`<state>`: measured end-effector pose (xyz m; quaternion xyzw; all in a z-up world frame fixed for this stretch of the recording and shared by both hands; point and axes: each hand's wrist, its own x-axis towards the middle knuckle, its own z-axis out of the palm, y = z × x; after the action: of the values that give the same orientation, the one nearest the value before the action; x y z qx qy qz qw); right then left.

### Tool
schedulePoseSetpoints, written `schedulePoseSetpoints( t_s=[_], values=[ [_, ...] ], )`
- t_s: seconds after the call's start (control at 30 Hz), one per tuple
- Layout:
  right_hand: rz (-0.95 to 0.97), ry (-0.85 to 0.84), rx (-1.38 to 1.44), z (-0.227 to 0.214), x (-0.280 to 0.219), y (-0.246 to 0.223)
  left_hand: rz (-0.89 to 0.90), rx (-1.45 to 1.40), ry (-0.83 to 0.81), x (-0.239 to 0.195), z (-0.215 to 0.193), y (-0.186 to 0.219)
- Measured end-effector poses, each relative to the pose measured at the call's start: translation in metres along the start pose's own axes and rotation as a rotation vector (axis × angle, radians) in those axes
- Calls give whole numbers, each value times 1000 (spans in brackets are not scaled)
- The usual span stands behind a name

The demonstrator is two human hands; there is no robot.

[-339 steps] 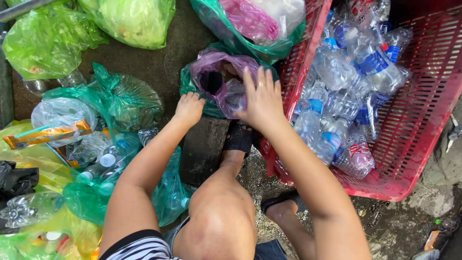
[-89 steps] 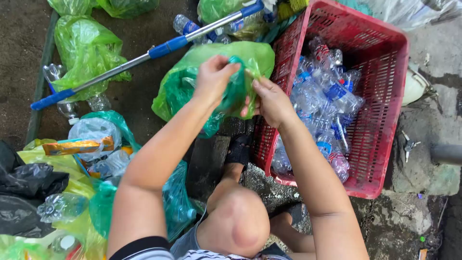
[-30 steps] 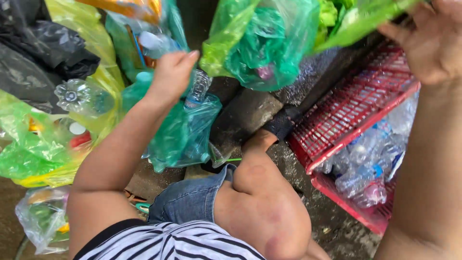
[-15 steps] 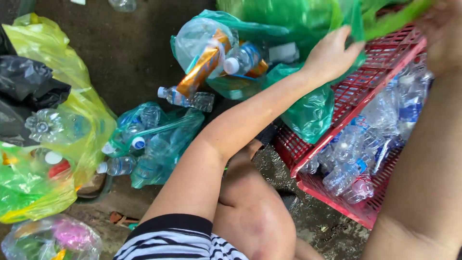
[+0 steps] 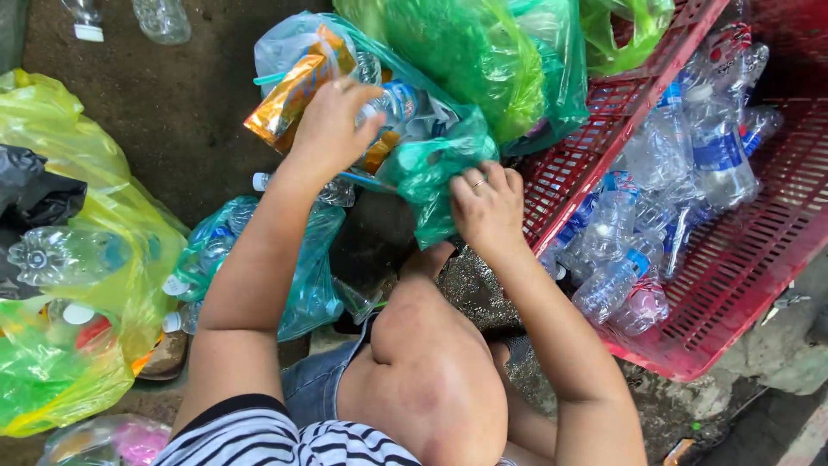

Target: The recorder sorts through several plastic bags of trash to collect plastic water bottles and place them into a red plastic crate.

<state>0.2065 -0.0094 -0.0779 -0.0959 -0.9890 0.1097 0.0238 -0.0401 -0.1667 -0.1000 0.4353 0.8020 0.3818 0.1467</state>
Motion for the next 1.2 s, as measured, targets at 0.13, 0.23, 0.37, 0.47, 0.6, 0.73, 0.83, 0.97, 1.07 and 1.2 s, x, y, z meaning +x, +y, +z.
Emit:
schedulePoseSetpoints(
  t_s=[0.13, 0.23, 0.37, 0.47, 0.6, 0.73, 0.83, 0.97, 1.07, 1.2],
  values=[
    [430, 89, 628, -29, -1, 29, 97, 168, -50, -29, 16, 1],
    [486, 535, 901, -59, -4, 79, -106, -33, -63, -38, 41, -4],
    [319, 1102, 1018, -96, 24, 129, -110, 121, 142, -35, 54, -16],
    [313, 1257, 1414, -103, 37, 147, -36, 167, 195, -34, 44, -10],
    [215, 1039, 729, -63, 46, 144, -72, 60, 290, -39, 9, 6],
    [540, 528, 887, -53, 49, 115, -17, 32, 371, -42, -46, 33],
    [385, 720, 129, -92, 50, 54, 12, -82, 361, -43, -69, 50],
    [-25, 332, -11, -84, 75, 48, 81, -23, 359, -36, -76, 70],
    [243, -83, 270, -28, 95, 97, 156, 0, 427, -30, -76, 84],
    [394, -168, 500, 7, 93, 142, 22, -375, 478, -13, -67, 96]
  ],
)
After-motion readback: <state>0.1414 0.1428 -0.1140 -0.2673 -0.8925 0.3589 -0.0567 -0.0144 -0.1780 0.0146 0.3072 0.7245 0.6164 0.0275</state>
